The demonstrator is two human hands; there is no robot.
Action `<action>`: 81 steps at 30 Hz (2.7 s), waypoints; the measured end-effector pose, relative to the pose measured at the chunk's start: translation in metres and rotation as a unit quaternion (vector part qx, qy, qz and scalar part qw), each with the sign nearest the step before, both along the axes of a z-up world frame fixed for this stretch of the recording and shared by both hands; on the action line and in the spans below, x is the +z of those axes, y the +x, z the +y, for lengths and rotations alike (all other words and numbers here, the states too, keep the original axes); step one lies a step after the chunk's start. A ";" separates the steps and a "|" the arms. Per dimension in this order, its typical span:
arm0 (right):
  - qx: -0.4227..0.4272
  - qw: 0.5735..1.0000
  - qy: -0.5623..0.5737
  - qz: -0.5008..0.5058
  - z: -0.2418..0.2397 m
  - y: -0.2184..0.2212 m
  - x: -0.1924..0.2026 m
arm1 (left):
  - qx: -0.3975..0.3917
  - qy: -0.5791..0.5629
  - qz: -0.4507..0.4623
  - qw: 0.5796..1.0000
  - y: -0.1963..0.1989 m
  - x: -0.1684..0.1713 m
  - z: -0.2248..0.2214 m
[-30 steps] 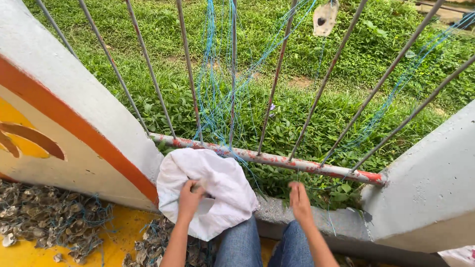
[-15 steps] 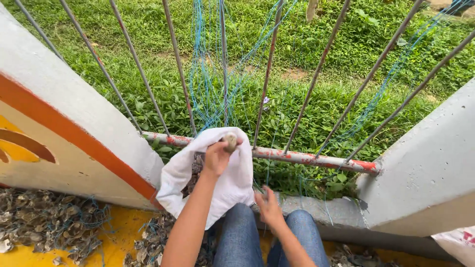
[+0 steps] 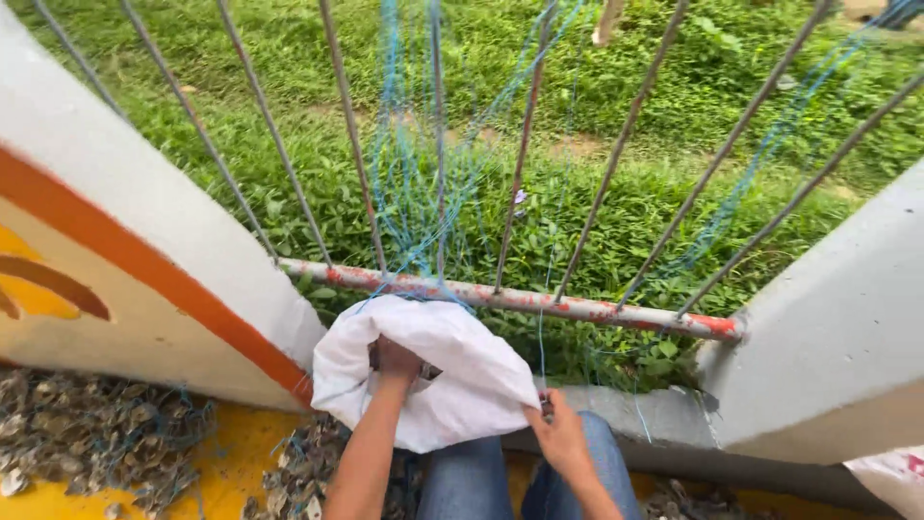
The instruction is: Stringing oyster shells onto blue plastic lines for aquaculture use.
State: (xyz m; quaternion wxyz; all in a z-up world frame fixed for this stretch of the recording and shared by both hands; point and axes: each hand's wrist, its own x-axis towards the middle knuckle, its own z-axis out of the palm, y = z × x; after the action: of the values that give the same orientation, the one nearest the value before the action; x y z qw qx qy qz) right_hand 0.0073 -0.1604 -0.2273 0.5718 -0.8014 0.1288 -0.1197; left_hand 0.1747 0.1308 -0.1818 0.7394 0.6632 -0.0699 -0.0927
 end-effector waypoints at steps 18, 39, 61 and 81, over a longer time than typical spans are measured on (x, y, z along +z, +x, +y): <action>0.277 0.637 0.696 -0.180 -0.060 -0.071 0.068 | 0.076 -0.071 0.071 0.992 -0.105 -0.073 0.010; 0.023 0.868 0.426 -0.256 -0.072 -0.074 0.171 | -0.180 -0.452 0.220 0.845 -0.157 0.132 -0.146; -0.022 0.905 0.318 -0.280 -0.057 -0.114 0.188 | -0.226 -0.401 0.222 0.860 -0.161 0.133 -0.147; 0.014 0.881 0.441 -0.171 -0.064 -0.069 0.177 | -0.221 -0.405 0.212 0.862 -0.168 0.085 -0.148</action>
State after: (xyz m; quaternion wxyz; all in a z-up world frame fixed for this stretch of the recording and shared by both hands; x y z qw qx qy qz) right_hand -0.0613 -0.2244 -0.0502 0.8807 -0.4354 0.0566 -0.1778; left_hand 0.0064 -0.0175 -0.0968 0.8998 0.2372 -0.0874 -0.3556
